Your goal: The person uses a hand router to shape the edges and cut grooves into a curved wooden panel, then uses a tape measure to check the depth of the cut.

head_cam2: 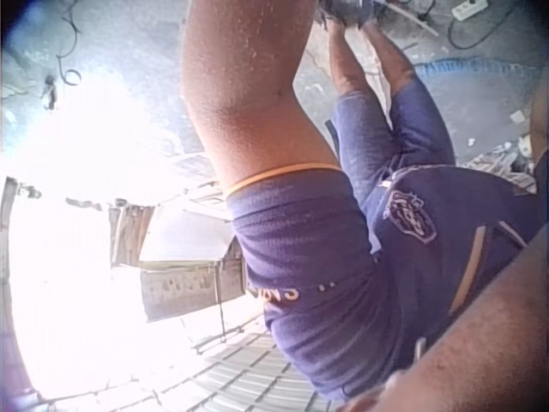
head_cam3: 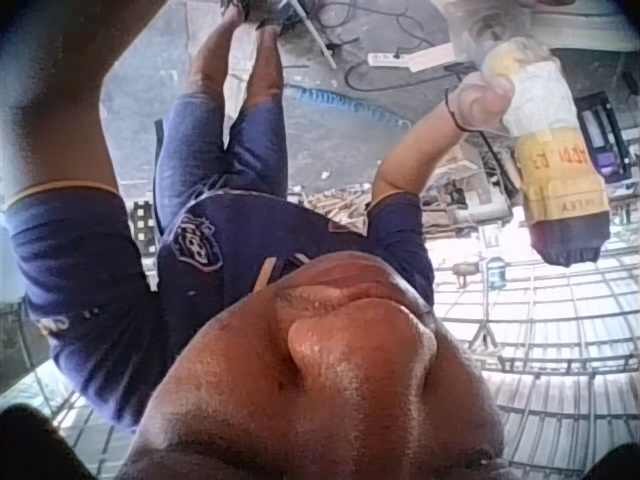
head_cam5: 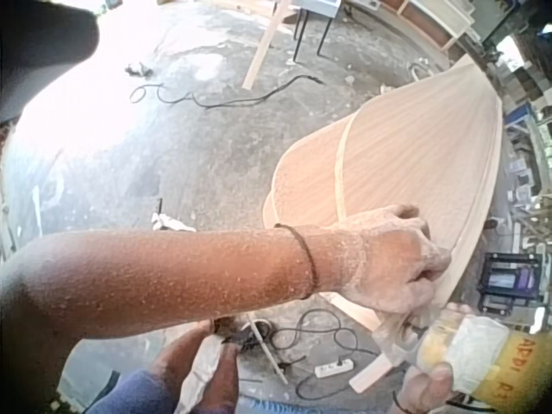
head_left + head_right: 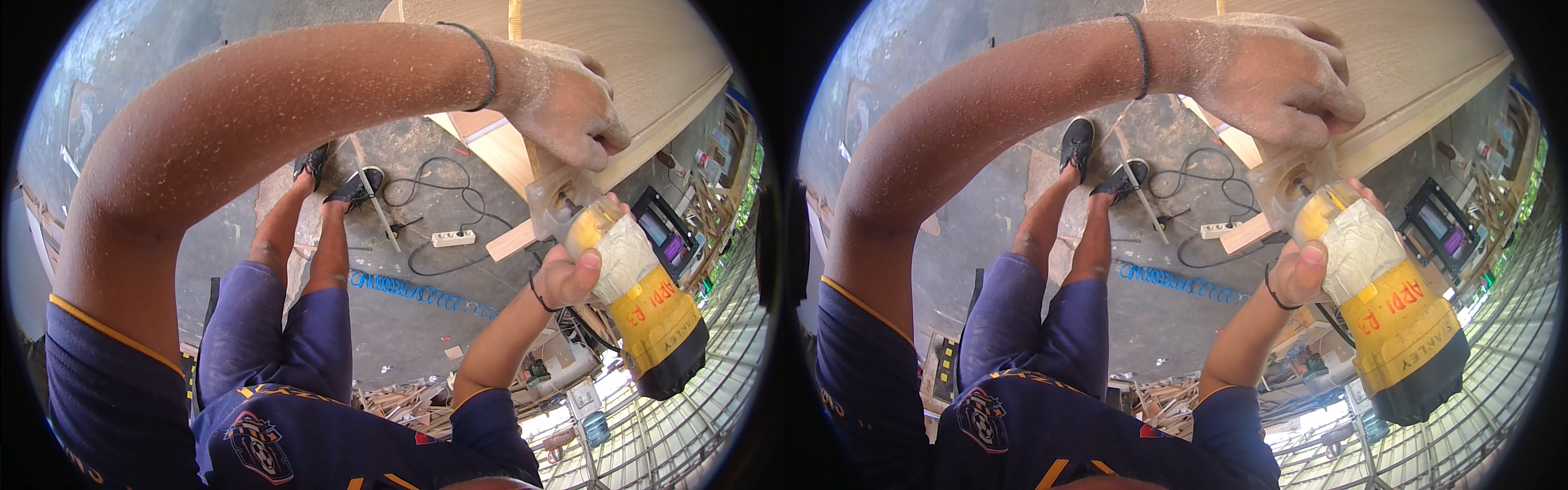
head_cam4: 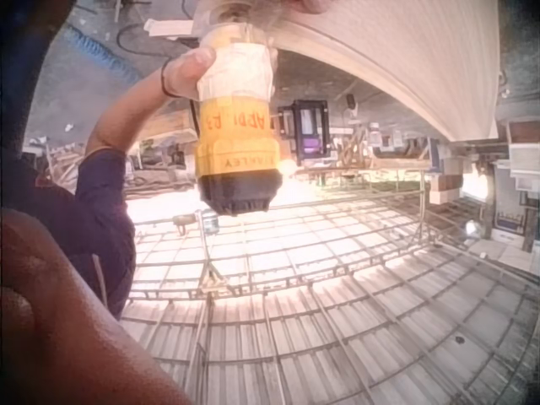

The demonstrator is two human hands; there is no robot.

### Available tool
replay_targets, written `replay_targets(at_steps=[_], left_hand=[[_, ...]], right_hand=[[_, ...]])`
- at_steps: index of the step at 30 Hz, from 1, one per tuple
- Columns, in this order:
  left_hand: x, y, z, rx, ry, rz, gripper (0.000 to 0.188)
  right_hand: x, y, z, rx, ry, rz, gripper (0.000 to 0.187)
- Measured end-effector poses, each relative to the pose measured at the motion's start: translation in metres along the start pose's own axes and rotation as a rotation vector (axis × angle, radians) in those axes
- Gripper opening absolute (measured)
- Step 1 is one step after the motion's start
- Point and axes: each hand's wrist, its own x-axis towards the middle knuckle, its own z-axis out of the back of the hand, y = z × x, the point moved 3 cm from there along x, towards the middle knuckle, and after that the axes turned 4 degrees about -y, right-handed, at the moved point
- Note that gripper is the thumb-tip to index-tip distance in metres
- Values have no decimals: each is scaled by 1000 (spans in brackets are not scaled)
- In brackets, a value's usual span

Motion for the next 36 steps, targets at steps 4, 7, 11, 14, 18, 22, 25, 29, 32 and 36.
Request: replay_targets(at_steps=[4, 7, 11, 14, 18, 22, 25, 29, 32, 36], left_hand=[[-2, -2, -4, -72, -67, -5, 23], [-4, -3, -3, -83, -89, -18, 23], [-2, -2, 2, -132, -81, -35, 23], [-3, -2, 1, -130, -95, -34, 24], [-1, -3, 2, -125, -73, -14, 25], [3, -2, 4, -140, -96, -43, 24], [3, -2, 3, -156, -124, -39, 24], [4, -2, 3, -163, -138, -63, 25], [4, -1, 3, -174, -138, -60, 25], [4, -3, 2, -171, -145, -34, 26]], right_hand=[[-2, -1, 2, 5, -10, -12, 80], [-3, -1, 2, 7, -9, -14, 81], [-3, 3, -1, 19, -22, 5, 84], [-3, 2, 1, 13, 13, 17, 86], [-3, 3, 0, 1, 2, 29, 86], [4, 8, -3, -30, 20, 37, 86], [4, 9, -2, -39, 11, 42, 86], [2, 10, -1, -58, 7, 47, 84], [3, 11, -1, -74, 28, 45, 83], [1, 16, -5, -76, -3, 51, 82]])
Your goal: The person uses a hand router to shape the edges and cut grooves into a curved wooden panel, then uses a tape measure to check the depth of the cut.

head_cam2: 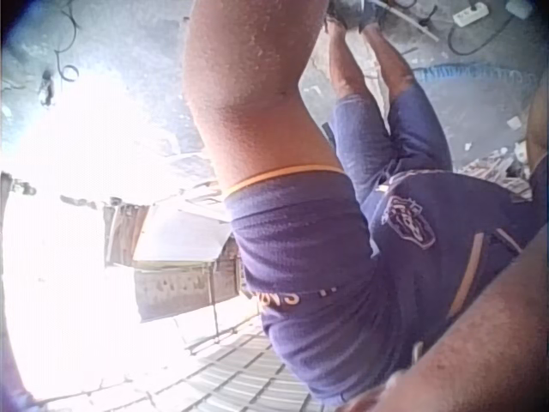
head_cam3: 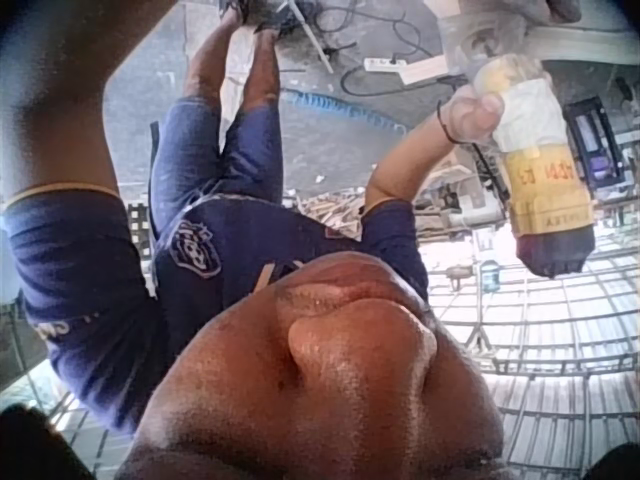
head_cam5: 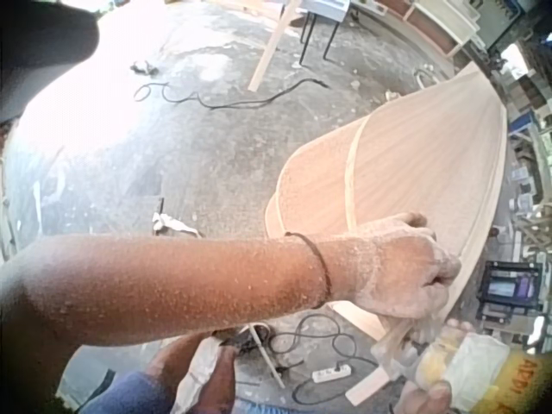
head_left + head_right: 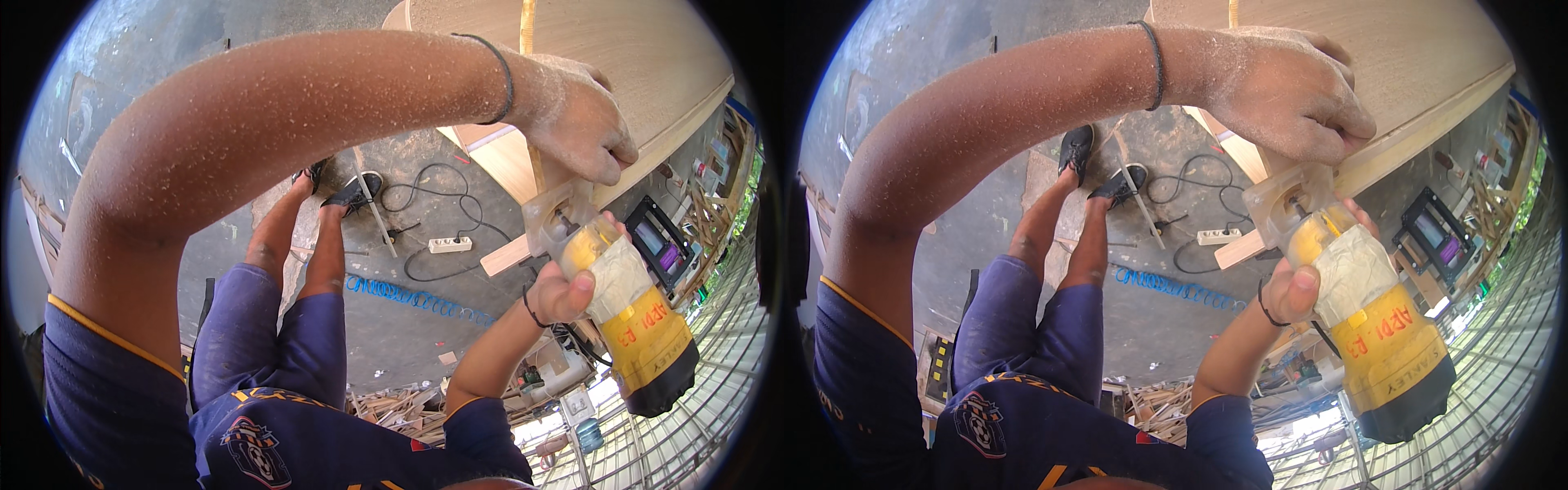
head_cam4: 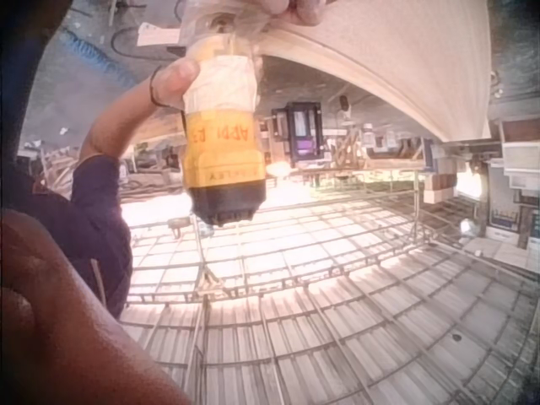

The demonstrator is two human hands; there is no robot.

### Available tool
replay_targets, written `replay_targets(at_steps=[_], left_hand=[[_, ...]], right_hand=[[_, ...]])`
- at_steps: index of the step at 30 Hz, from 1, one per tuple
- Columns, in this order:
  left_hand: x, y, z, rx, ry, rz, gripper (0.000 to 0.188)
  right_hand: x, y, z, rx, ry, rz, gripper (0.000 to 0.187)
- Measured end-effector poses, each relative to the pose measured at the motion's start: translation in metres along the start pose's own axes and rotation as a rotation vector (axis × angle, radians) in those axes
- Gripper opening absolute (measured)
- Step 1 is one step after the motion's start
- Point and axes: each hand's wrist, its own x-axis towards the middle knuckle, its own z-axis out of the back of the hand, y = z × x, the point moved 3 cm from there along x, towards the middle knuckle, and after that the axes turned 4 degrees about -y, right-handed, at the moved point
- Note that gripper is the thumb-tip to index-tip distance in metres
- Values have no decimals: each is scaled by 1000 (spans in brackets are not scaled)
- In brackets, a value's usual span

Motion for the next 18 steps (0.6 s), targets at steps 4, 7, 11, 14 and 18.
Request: replay_targets(at_steps=[4, 7, 11, 14, 18], left_hand=[[-3, 0, -1, 6, -10, -18, 28], [-4, 1, -4, -4, -9, -15, 29], [-3, 2, 0, 9, -33, -33, 30], [-4, 1, -6, 3, -46, -67, 30], [-5, 0, -6, -29, -31, -132, 29]], right_hand=[[-2, 0, 0, 2, 16, -2, 81], [-7, -1, 1, -3, 12, -27, 81], [-2, 2, -3, 9, 26, -24, 81], [-7, 2, -1, -3, 27, -15, 80], [-12, 6, -4, -53, 11, 1, 80]])
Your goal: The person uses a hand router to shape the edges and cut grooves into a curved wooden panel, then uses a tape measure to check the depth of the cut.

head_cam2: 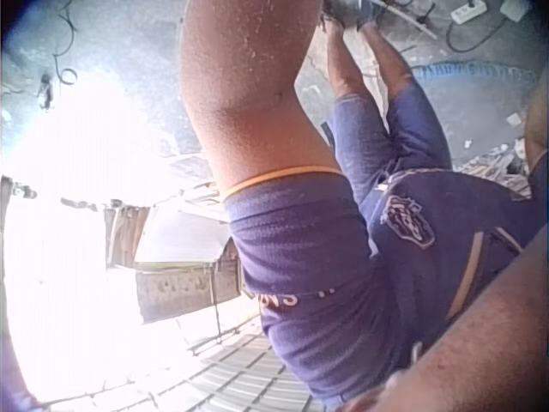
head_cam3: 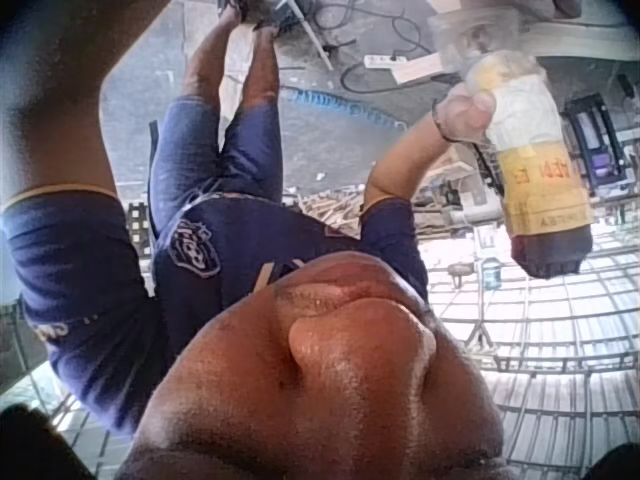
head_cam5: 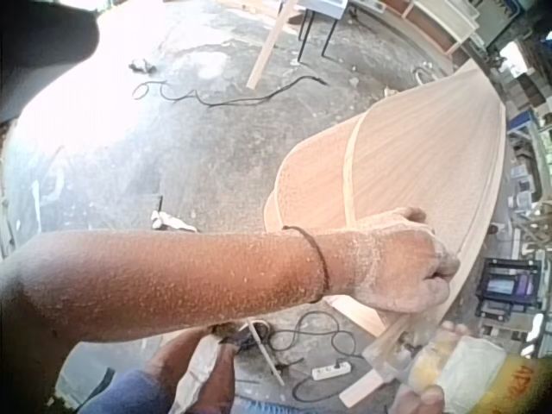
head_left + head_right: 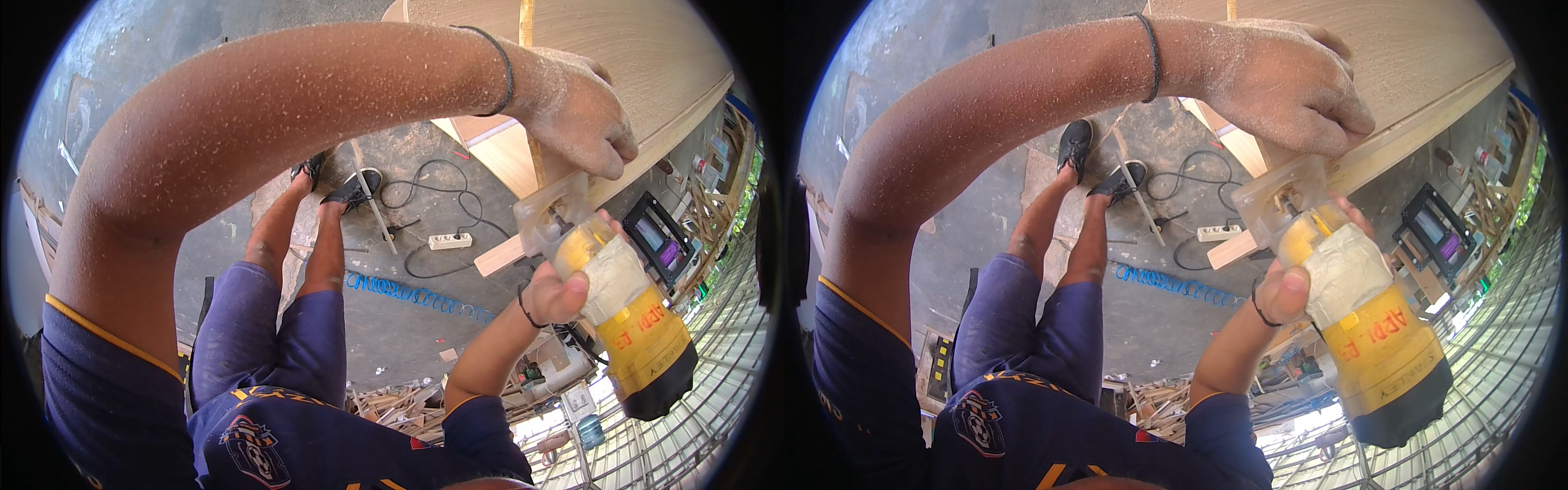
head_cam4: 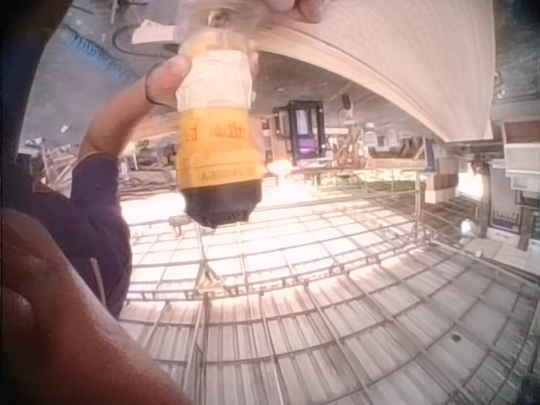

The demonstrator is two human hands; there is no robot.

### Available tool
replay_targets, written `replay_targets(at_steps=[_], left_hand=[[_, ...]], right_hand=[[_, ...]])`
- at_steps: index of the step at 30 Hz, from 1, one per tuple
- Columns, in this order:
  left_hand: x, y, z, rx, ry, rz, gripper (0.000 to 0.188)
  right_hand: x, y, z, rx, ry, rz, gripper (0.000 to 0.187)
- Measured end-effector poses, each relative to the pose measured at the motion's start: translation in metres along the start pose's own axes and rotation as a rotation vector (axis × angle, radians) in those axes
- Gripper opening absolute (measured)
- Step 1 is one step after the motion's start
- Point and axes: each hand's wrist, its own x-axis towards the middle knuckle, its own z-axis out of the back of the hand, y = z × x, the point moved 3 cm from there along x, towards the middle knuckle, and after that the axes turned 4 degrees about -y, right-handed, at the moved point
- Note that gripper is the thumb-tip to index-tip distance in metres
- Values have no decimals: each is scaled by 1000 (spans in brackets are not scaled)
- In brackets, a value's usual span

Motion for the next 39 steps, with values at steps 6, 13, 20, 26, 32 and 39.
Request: replay_targets(at_steps=[6, 13, 20, 26, 32, 39], left_hand=[[-1, -1, 0, -1, 93, 116, 29], [-4, 1, 4, -40, 137, 186, 27], [-15, -14, -2, 285, 113, 44, 33], [-30, -38, -31, 438, 207, 89, 35], [-25, -38, -36, 496, 252, 36, 21], [-22, -45, -28, 449, 347, -26, 9]], right_hand=[[-4, 0, 5, -48, 74, -25, 84], [-35, 25, 27, 89, -71, -13, 87], [-64, 64, 61, 282, -31, -89, 99], [-77, 71, 75, 89, -79, -60, 93], [-93, 65, 86, 167, -99, -16, 97], [-102, 65, 90, 280, -104, -131, 97]])
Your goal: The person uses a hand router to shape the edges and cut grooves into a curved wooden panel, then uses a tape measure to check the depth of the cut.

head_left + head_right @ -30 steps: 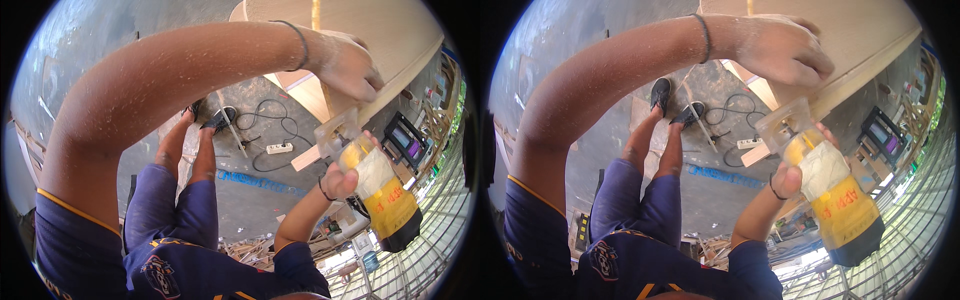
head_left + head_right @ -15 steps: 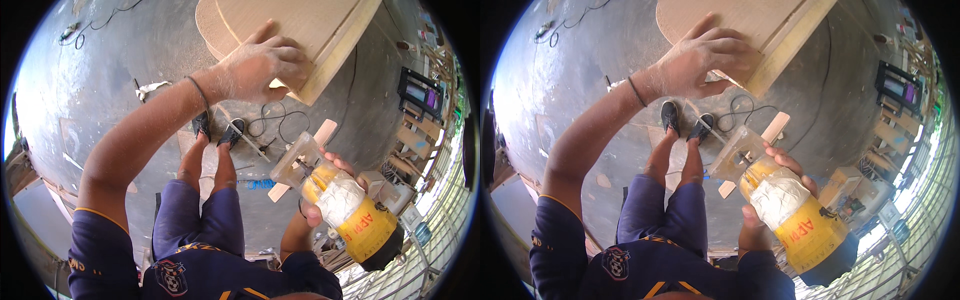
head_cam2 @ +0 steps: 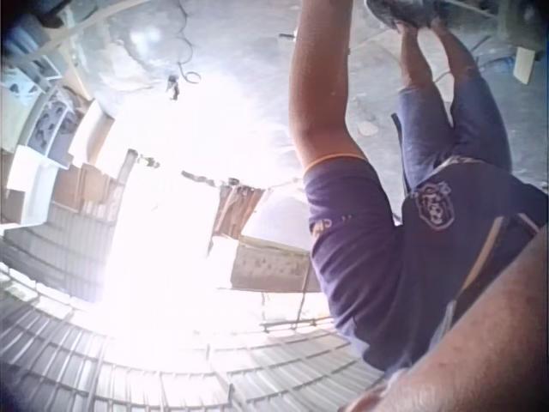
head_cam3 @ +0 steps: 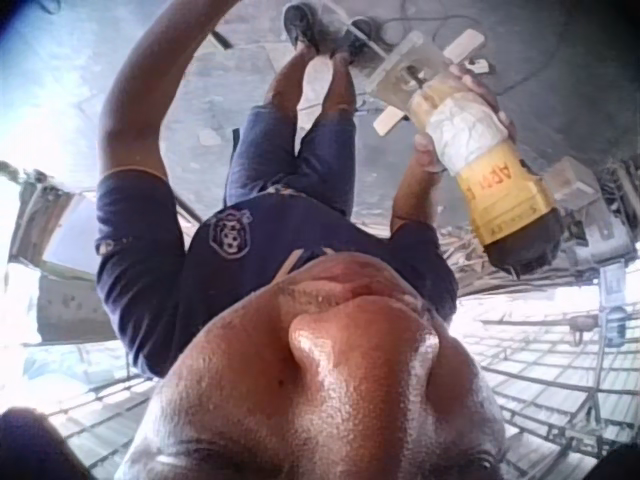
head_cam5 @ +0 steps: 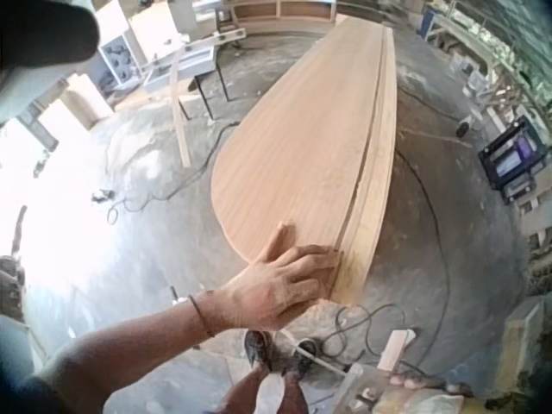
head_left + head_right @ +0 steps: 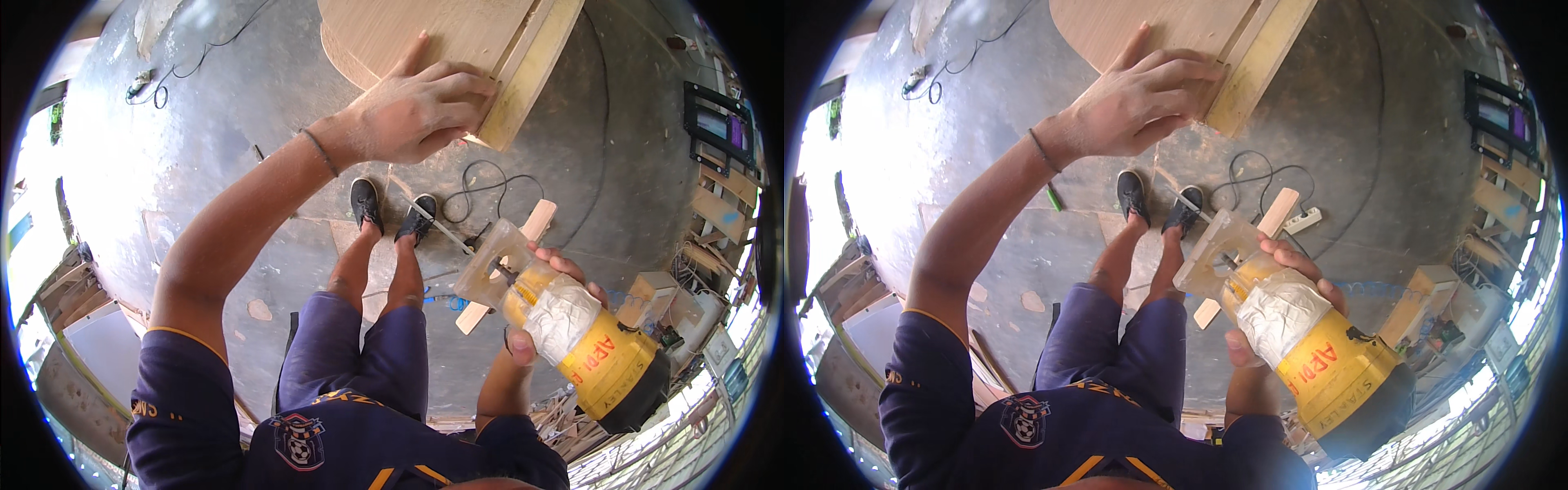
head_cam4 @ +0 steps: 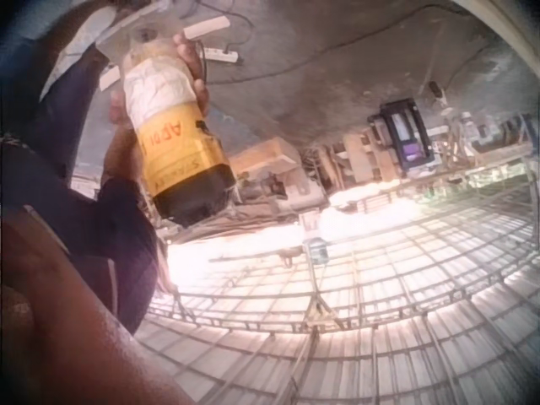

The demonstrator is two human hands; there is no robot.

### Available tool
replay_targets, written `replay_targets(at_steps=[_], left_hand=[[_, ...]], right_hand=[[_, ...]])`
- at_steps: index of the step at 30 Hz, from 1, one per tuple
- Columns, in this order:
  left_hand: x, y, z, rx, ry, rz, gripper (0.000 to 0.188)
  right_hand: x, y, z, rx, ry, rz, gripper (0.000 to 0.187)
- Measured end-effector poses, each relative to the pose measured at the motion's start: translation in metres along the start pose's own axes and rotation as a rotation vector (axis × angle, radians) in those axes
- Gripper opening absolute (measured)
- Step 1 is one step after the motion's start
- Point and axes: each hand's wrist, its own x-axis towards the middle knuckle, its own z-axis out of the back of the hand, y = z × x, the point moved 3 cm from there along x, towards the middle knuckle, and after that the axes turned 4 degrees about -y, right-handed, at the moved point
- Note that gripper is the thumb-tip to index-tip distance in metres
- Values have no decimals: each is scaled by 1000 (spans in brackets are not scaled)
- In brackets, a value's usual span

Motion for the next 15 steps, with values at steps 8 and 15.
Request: replay_targets(at_steps=[8, 15], left_hand=[[-22, 8, 28, -279, 1, 124, 9], [-21, 10, 27, -241, -48, 133, 59]], right_hand=[[18, -3, 1, 78, 76, -44, 100], [66, -29, -28, -121, 144, 153, 96]])
